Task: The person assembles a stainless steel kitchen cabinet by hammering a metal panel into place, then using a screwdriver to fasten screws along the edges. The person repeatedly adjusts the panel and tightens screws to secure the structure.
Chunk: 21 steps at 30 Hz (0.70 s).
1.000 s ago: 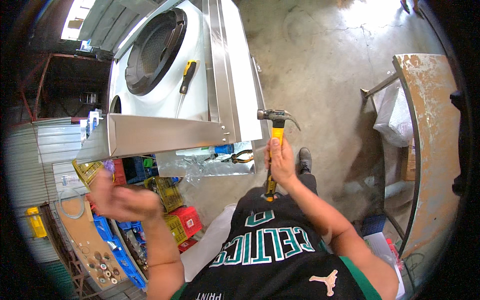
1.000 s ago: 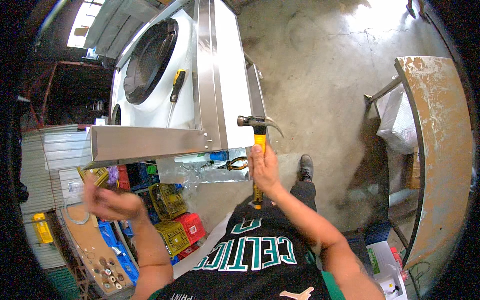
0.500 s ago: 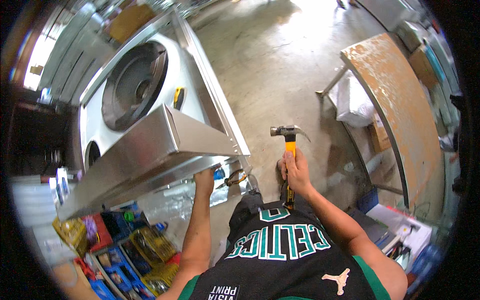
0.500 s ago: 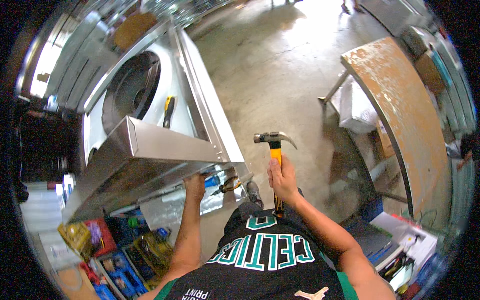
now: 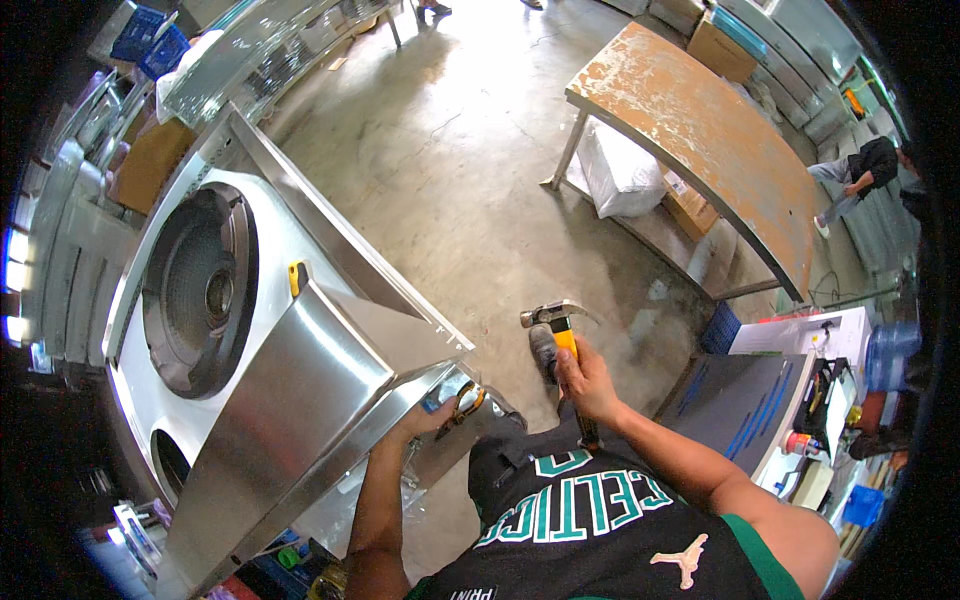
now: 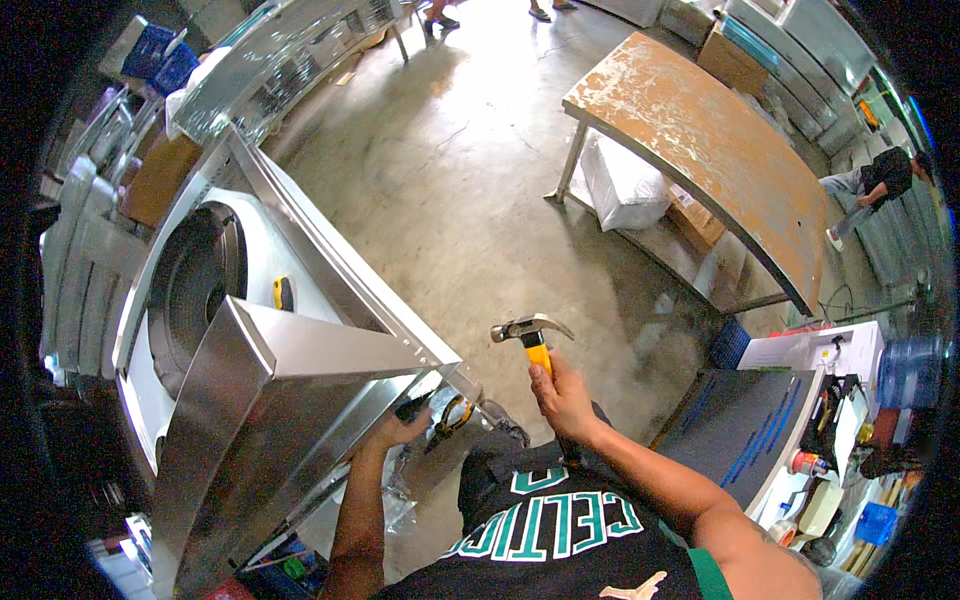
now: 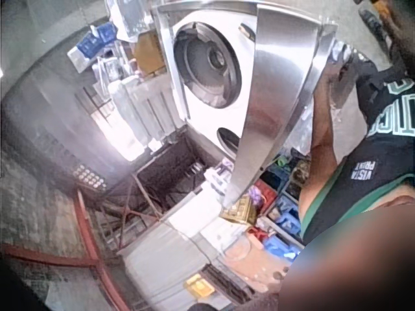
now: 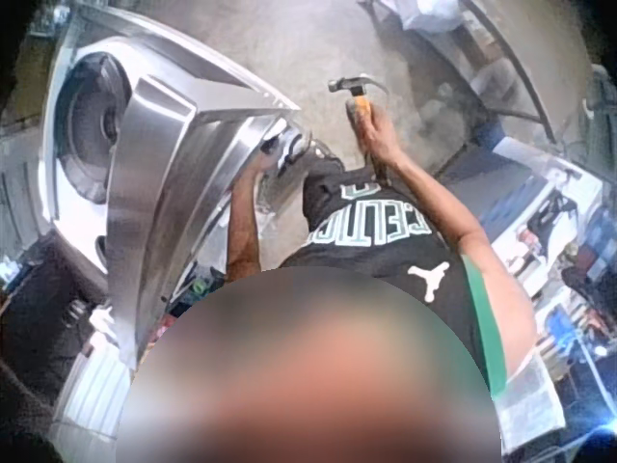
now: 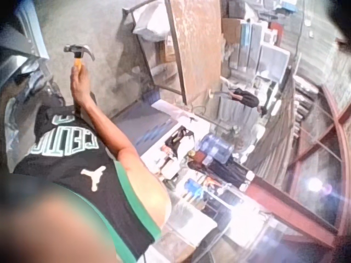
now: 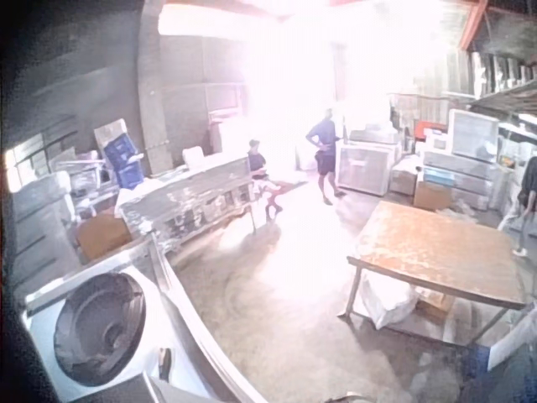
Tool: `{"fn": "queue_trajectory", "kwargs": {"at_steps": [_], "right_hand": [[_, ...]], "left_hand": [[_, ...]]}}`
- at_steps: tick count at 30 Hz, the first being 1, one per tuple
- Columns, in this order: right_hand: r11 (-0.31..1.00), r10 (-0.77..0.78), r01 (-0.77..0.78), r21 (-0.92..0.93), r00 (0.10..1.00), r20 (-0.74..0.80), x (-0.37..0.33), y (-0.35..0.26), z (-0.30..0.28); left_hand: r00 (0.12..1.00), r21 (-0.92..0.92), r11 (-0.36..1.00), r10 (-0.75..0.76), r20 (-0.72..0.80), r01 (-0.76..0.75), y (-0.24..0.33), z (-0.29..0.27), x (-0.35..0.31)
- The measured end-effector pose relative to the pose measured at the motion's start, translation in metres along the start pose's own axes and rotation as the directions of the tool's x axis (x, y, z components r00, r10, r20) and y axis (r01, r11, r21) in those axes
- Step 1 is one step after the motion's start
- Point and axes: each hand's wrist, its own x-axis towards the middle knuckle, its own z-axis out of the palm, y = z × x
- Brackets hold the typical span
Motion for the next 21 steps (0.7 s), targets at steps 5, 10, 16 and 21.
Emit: {"fn": "queue_trajectory", "kwargs": {"at_steps": [5, 10, 16, 21], "right_hand": [[0.978, -0.033, 0.041, -0.205, 0.998, 0.044, -0.003, 0.004, 0.002], [0.97, 0.06, -0.034, -0.242, 0.993, 0.101, -0.007, 0.012, 0.001], [0.985, 0.04, -0.023, -0.17, 0.994, 0.099, 0.0, 0.03, 0.0], [0.995, 0.024, -0.012, -0.103, 0.993, 0.118, 0.015, 0.052, -0.001]], "left_hand": [[0.979, -0.106, 0.978, 0.189, 0.081, -0.18, -0.012, 0.008, 0.021], [0.953, -0.138, 0.944, 0.302, 0.002, -0.299, -0.039, 0.025, 0.027], [0.889, -0.072, 0.899, 0.411, -0.2, -0.432, -0.082, 0.046, 0.025], [0.894, 0.07, 0.912, 0.41, -0.18, -0.404, -0.104, 0.047, 0.01]]}}
